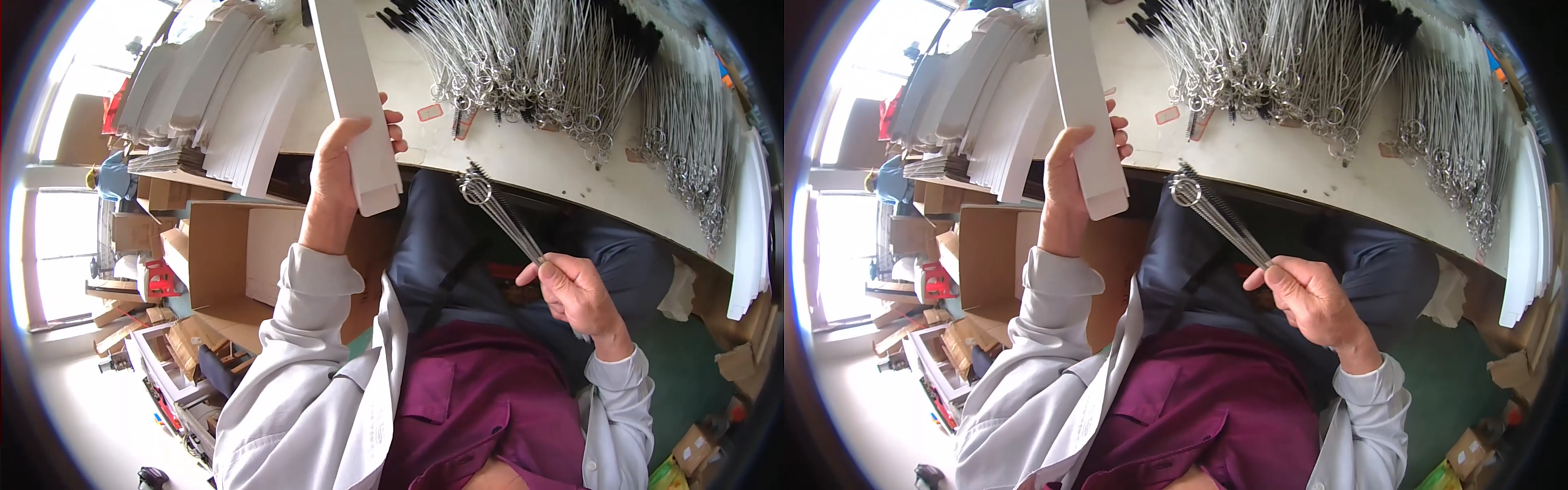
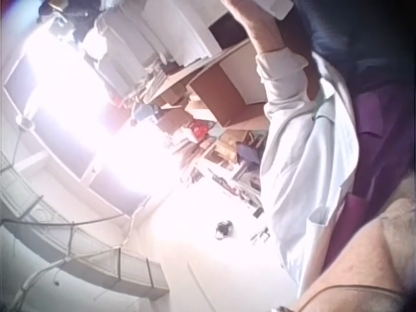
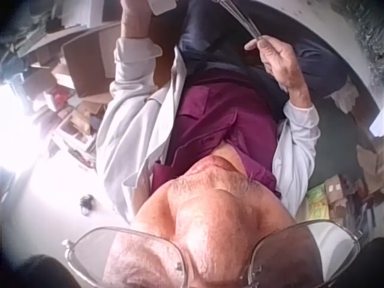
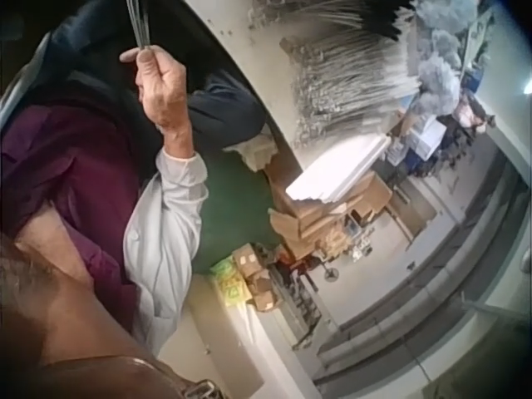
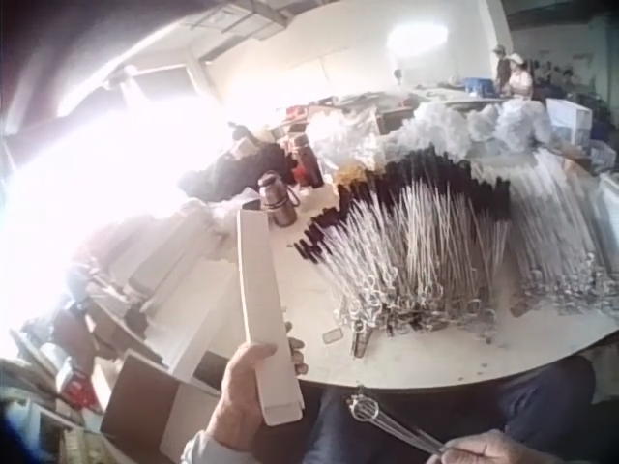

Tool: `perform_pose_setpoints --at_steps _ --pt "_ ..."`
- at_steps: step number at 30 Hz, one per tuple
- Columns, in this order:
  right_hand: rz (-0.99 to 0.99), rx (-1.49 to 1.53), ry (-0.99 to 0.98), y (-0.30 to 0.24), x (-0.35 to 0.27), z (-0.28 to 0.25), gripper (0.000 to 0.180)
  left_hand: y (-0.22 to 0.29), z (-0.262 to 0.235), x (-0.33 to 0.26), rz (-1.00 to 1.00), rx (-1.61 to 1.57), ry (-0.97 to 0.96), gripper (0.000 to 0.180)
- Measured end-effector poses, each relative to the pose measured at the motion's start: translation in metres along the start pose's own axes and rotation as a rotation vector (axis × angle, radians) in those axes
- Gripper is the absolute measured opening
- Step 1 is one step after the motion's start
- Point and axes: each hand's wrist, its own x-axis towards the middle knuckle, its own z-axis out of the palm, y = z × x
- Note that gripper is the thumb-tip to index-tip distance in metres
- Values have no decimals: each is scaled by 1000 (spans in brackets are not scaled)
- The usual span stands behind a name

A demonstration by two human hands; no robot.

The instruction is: Folding plastic strips into rectangular sleeves and inserting wire brushes into them for packaging.

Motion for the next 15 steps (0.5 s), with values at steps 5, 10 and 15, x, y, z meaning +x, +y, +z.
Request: perform_pose_setpoints --at_steps 5,10,15 --pt "5 4 -52 -1 0 8 40 -16 25 10 41 -43 -4 52" --pt "-28 -32 -82 4 4 10 40 -26 52 9 117 -85 3 50" --pt "43 -24 -82 6 7 9 40 -29 64 4 135 -149 20 49"
